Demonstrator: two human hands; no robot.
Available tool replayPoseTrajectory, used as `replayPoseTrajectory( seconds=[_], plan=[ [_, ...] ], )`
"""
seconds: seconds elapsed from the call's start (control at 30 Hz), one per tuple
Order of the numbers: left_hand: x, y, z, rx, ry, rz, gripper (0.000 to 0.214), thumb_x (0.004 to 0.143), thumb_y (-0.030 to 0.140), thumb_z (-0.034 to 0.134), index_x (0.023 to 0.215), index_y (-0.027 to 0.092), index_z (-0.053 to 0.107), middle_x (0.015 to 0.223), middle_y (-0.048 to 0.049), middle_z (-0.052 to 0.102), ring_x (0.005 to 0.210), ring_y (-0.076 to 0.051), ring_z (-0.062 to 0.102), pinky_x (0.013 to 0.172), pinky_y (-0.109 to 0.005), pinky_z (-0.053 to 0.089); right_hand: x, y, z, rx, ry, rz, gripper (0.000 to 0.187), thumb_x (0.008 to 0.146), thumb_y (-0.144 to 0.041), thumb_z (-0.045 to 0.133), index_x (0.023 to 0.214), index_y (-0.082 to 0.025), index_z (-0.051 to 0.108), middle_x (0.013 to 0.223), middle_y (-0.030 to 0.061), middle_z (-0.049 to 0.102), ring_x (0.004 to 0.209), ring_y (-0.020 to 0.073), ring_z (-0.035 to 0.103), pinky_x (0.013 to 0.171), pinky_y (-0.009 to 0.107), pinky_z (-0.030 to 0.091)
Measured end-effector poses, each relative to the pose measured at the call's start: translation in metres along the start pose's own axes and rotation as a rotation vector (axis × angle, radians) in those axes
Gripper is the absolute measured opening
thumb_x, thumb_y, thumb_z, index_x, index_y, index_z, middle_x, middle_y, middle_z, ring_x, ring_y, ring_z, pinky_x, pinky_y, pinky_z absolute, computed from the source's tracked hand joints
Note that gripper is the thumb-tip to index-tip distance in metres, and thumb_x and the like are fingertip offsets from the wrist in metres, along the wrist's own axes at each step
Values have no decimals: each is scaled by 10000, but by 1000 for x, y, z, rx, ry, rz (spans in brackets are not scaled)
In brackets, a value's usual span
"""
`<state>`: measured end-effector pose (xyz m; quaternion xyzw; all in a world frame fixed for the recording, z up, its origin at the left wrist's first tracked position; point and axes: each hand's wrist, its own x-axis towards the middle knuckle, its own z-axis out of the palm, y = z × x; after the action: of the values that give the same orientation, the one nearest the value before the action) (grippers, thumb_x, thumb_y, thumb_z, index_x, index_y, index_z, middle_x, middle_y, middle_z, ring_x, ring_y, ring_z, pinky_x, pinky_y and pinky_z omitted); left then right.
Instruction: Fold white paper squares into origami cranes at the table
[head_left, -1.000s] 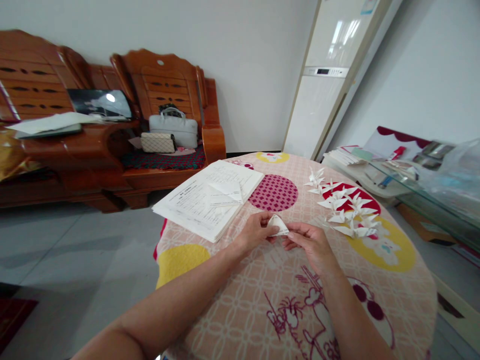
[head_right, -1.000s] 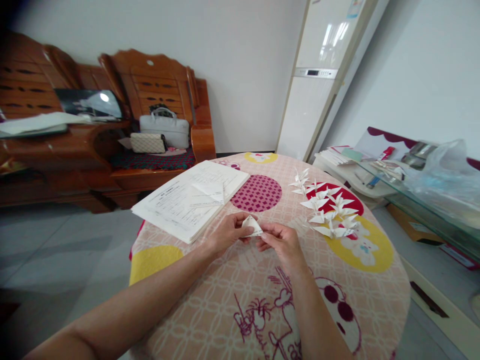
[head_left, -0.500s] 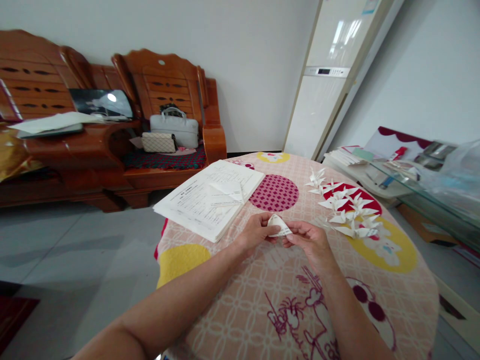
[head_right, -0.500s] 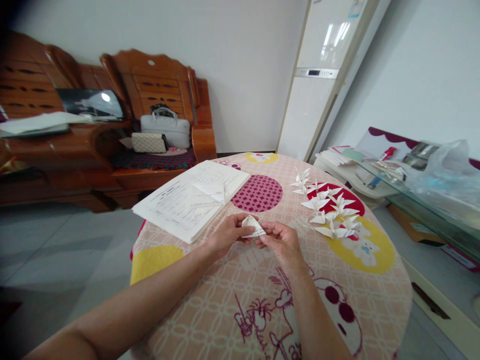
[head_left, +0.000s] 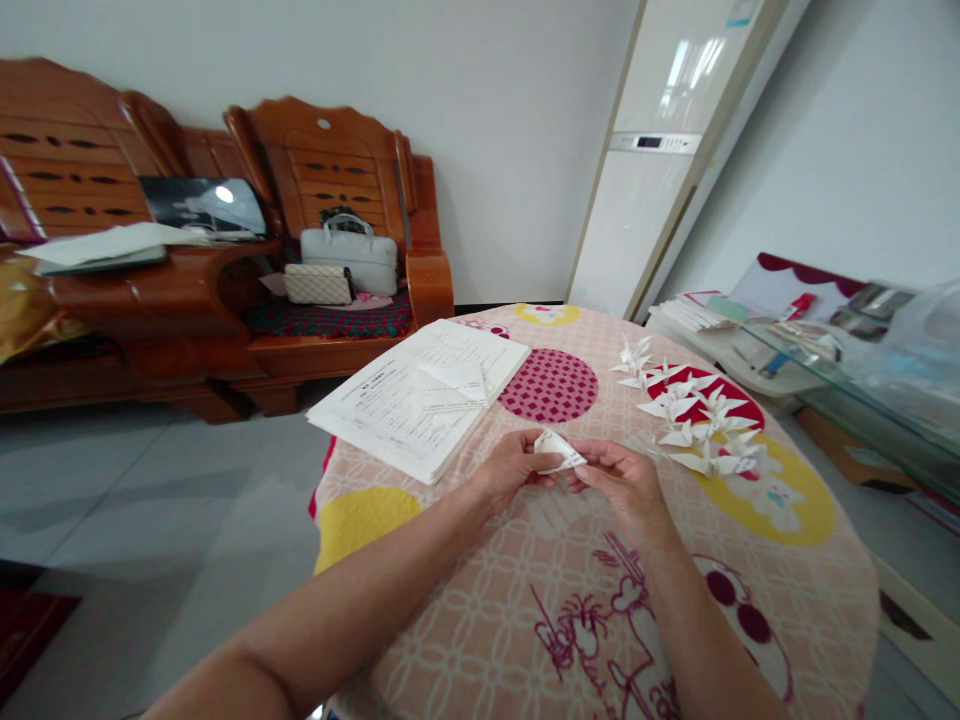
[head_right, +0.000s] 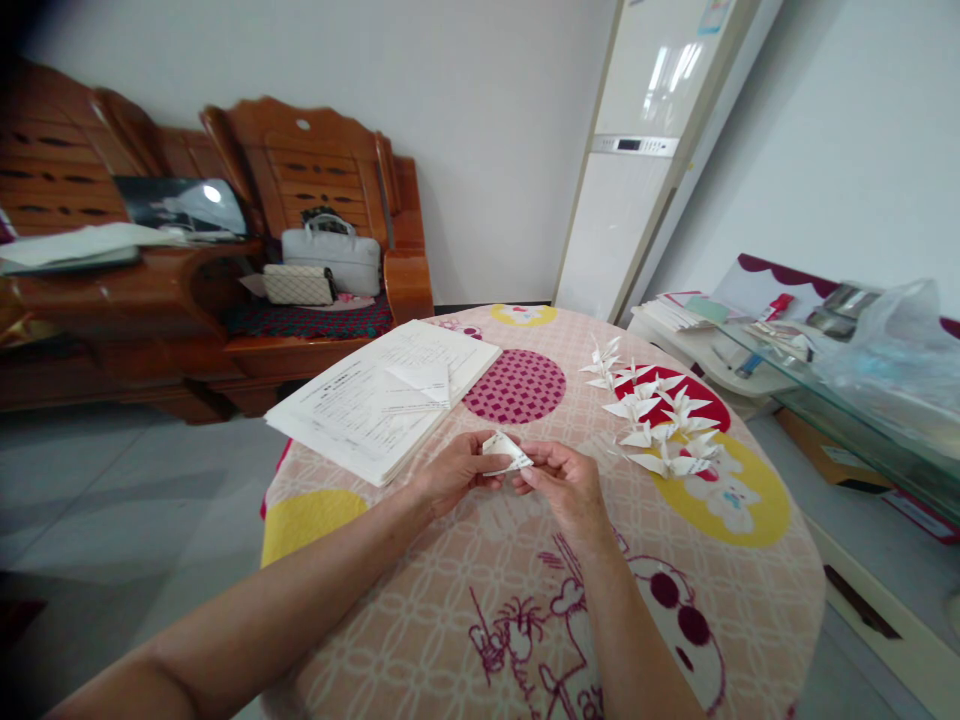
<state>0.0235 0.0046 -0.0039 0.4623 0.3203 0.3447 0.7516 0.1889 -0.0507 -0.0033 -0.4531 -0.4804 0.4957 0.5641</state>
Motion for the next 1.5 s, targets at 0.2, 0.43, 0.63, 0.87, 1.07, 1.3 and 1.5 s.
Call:
replayPoseTrajectory(
  seconds=[0.2, 0.43, 0.63, 0.87, 1.07, 1.3, 1.5],
  plan=[
    [-4, 3, 4, 67, 57, 45, 503, 590, 328, 819, 1015, 119, 650, 801, -30, 644, 648, -124, 573, 536, -222, 467, 0, 1, -1, 30, 11, 11, 287, 696, -247, 760, 969, -165, 727, 762, 42, 739, 626, 174, 678, 606, 305, 572],
    [-5, 2, 7, 214, 132, 237, 488, 633, 280, 782, 1059, 96, 630, 705, 4, 613, 593, -100, 531, 540, -201, 397, -2, -2, 2, 59, 39, 42, 334, 665, -252, 783, 977, -152, 716, 751, 49, 738, 625, 179, 678, 599, 308, 571],
    [-5, 0, 7, 207, 133, 253, 455, 636, 244, 768, 1048, 103, 635, 722, -2, 630, 612, -108, 551, 560, -205, 398, -1, -1, 3, 57, 26, 33, 353, 652, -231, 785, 991, -161, 714, 798, 52, 746, 642, 180, 683, 614, 312, 572],
    [-4, 1, 6, 89, 97, 123, 486, 597, 258, 799, 1038, 117, 652, 756, -7, 636, 603, -101, 548, 527, -199, 401, 0, 0, 3, 55, 17, 15, 332, 648, -230, 784, 967, -166, 719, 801, 52, 747, 639, 180, 682, 606, 313, 576],
    [-3, 1, 4, -45, 11, 1, 471, 587, 275, 811, 1007, 120, 665, 781, -30, 657, 608, -111, 568, 543, -221, 445, 0, 2, 2, 62, 15, 19, 349, 630, -251, 794, 959, -166, 718, 761, 49, 747, 612, 188, 684, 590, 320, 577],
    [-5, 4, 7, -30, 34, -7, 472, 566, 248, 810, 994, 115, 664, 739, -23, 652, 589, -110, 562, 537, -223, 448, -1, -2, 3, 40, 23, 29, 313, 645, -275, 790, 931, -165, 726, 742, 44, 744, 593, 184, 676, 590, 329, 580],
    [-6, 4, 7, 51, 71, 43, 509, 571, 250, 789, 1038, 113, 639, 720, -5, 638, 556, -106, 548, 518, -219, 420, -1, -2, 3, 24, 13, 39, 295, 675, -284, 777, 941, -165, 735, 751, 48, 748, 597, 186, 681, 594, 325, 576]
  ],
)
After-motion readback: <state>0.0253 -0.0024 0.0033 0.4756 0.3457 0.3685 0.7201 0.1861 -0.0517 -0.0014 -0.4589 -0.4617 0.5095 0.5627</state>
